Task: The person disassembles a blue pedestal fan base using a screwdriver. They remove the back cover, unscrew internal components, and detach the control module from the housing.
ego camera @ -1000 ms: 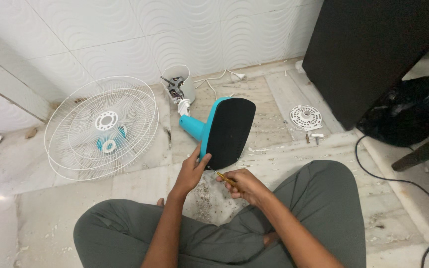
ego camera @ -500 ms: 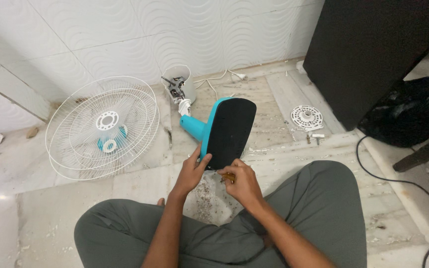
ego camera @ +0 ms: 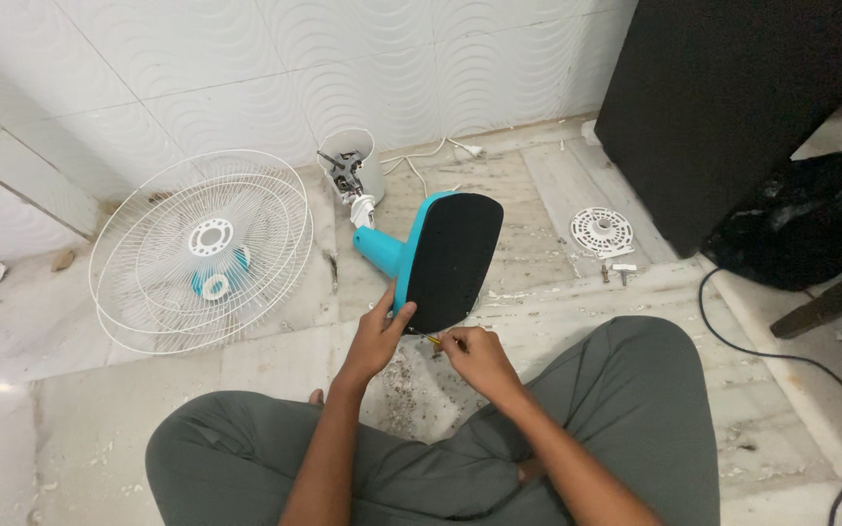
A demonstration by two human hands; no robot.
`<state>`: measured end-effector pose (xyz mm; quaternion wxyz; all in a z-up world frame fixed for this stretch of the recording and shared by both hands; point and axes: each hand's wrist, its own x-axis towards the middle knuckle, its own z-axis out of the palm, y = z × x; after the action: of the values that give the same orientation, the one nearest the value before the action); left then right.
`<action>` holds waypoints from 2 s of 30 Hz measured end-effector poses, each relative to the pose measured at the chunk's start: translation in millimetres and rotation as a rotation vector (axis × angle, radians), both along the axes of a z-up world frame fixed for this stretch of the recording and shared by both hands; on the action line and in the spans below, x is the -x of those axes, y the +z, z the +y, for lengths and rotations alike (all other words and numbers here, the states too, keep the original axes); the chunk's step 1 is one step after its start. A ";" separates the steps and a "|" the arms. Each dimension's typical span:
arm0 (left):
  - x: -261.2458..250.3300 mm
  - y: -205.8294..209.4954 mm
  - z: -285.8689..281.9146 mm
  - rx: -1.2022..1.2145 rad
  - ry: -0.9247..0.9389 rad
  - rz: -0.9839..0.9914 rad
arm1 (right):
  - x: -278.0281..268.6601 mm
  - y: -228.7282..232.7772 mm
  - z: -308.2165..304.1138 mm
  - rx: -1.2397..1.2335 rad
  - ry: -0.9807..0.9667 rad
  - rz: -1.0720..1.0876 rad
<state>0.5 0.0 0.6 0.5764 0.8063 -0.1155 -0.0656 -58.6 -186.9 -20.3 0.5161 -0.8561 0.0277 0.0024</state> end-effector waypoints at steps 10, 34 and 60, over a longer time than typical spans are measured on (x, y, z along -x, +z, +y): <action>-2.3 -6.0 2.0 0.030 -0.039 -0.065 | 14.4 32.4 8.3 0.129 -0.012 -0.292; -1.6 -5.7 2.8 -0.038 0.010 -0.006 | -9.0 -18.1 12.7 -0.324 -0.008 0.004; -0.2 -0.9 -0.7 -0.084 0.031 0.059 | -8.8 -2.1 39.2 -0.136 -0.134 -0.303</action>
<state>0.7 -0.7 -0.3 0.5462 0.8292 -0.0833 -0.0851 -49.8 -147.7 -22.4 0.5700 -0.8061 0.0064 -0.1590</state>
